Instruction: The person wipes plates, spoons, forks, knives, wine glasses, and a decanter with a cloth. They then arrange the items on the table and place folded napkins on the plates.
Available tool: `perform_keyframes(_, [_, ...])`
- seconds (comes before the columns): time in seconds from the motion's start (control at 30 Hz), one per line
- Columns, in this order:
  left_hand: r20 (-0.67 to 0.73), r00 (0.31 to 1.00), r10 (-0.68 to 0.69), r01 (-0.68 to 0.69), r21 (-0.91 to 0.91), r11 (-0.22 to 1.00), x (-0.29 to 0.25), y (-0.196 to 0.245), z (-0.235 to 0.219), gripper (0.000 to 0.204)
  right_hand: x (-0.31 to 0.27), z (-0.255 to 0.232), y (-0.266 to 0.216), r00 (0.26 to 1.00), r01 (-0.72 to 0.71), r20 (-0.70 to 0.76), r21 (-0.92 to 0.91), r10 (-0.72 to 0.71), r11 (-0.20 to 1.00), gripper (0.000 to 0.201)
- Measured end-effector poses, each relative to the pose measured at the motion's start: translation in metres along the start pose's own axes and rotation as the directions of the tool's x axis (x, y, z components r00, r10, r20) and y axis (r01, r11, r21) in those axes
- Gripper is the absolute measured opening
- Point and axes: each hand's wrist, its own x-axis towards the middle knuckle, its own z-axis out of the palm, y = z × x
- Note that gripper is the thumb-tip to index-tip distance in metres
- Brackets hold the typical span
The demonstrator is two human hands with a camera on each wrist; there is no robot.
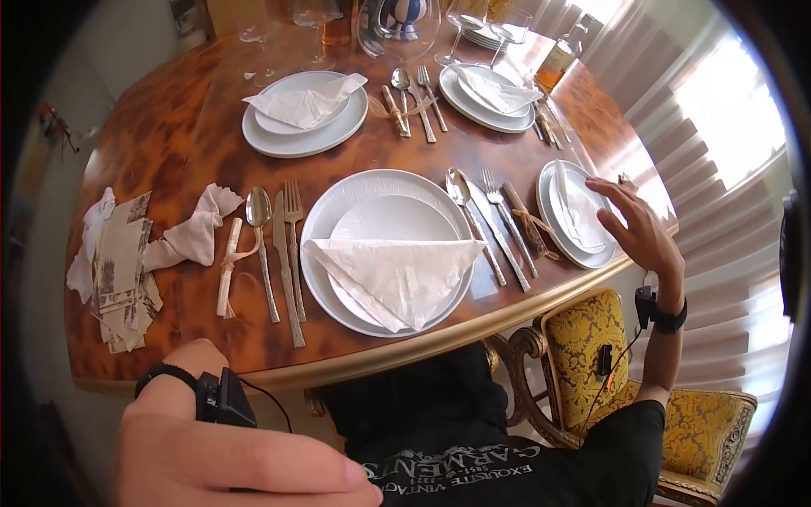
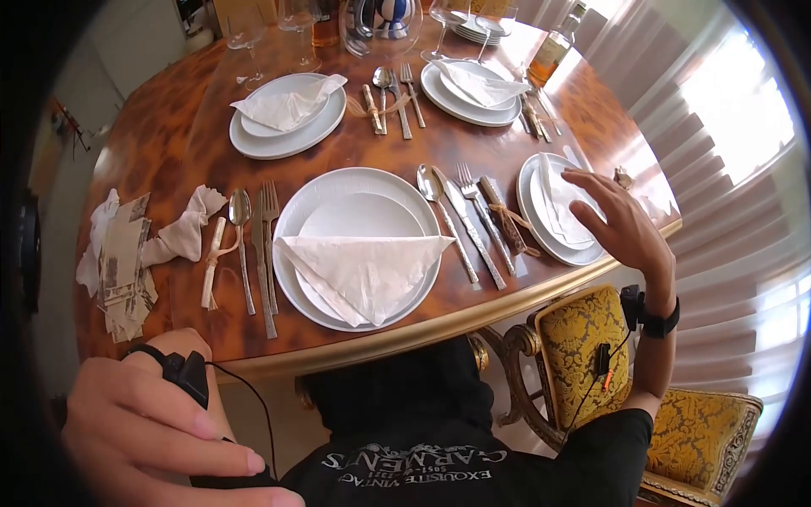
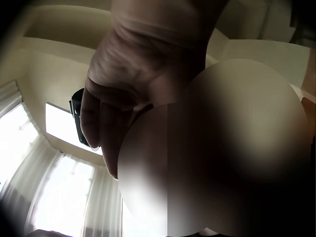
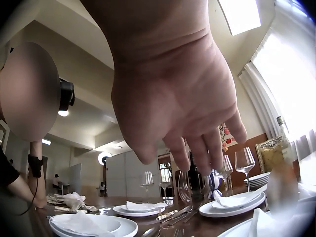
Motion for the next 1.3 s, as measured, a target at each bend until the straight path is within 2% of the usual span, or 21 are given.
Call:
perform_keyframes(0.07, [0.001,0.998,-0.070,0.070,-0.009,0.998,0.003,0.001,0.005,0.024,-0.008,0.018,0.011,0.991,-0.082,0.110,0.021,0.080,0.996,0.052])
perform_keyframes(0.17, [0.000,0.993,-0.120,0.120,-0.007,0.993,0.003,0.001,0.010,0.028,-0.013,0.042,0.021,0.976,-0.109,0.186,-0.018,0.110,0.994,0.055])
perform_keyframes(0.27, [0.003,0.989,-0.145,0.145,-0.017,0.989,0.003,0.003,0.013,0.033,-0.012,0.059,0.028,0.981,-0.128,0.138,-0.069,0.136,0.989,0.055])
perform_keyframes(0.4, [0.017,0.985,-0.169,0.170,-0.046,0.984,0.006,0.005,0.009,0.039,-0.008,0.083,0.053,0.986,-0.075,0.138,-0.119,0.091,0.990,0.057])
perform_keyframes(0.5, [0.024,0.986,-0.165,0.166,-0.057,0.984,0.012,0.007,0.000,0.044,-0.008,0.091,0.057,0.986,-0.093,0.140,-0.027,0.096,0.995,0.056])
perform_keyframes(0.63, [0.029,0.985,-0.167,0.169,-0.077,0.983,0.022,0.012,-0.007,0.050,-0.012,0.094,0.064,0.995,-0.069,0.068,-0.021,0.071,0.997,0.050])
perform_keyframes(0.73, [0.020,0.982,-0.190,0.191,-0.084,0.978,0.025,0.014,-0.008,0.056,-0.013,0.094,0.061,0.997,0.000,0.072,0.061,-0.004,0.998,0.048])
perform_keyframes(0.8, [0.007,0.977,-0.212,0.212,-0.091,0.973,0.023,0.011,-0.006,0.057,-0.018,0.087,0.041,0.996,-0.084,0.014,0.056,0.083,0.995,0.045])
perform_keyframes(0.87, [0.002,0.973,-0.232,0.232,-0.064,0.971,0.013,0.004,-0.001,0.055,-0.024,0.089,0.025,0.996,0.002,-0.093,0.122,0.009,0.993,0.041])
perform_keyframes(1.0, [0.017,0.969,-0.246,0.246,-0.043,0.968,0.008,0.000,0.002,0.053,-0.035,0.098,-0.005,0.966,0.213,-0.203,0.273,-0.161,0.938,0.041])
perform_keyframes(1.3, [0.067,0.959,-0.274,0.275,-0.009,0.961,0.012,-0.002,-0.003,0.047,-0.014,0.134,-0.056,0.897,0.438,-0.235,0.341,-0.375,0.832,0.042])
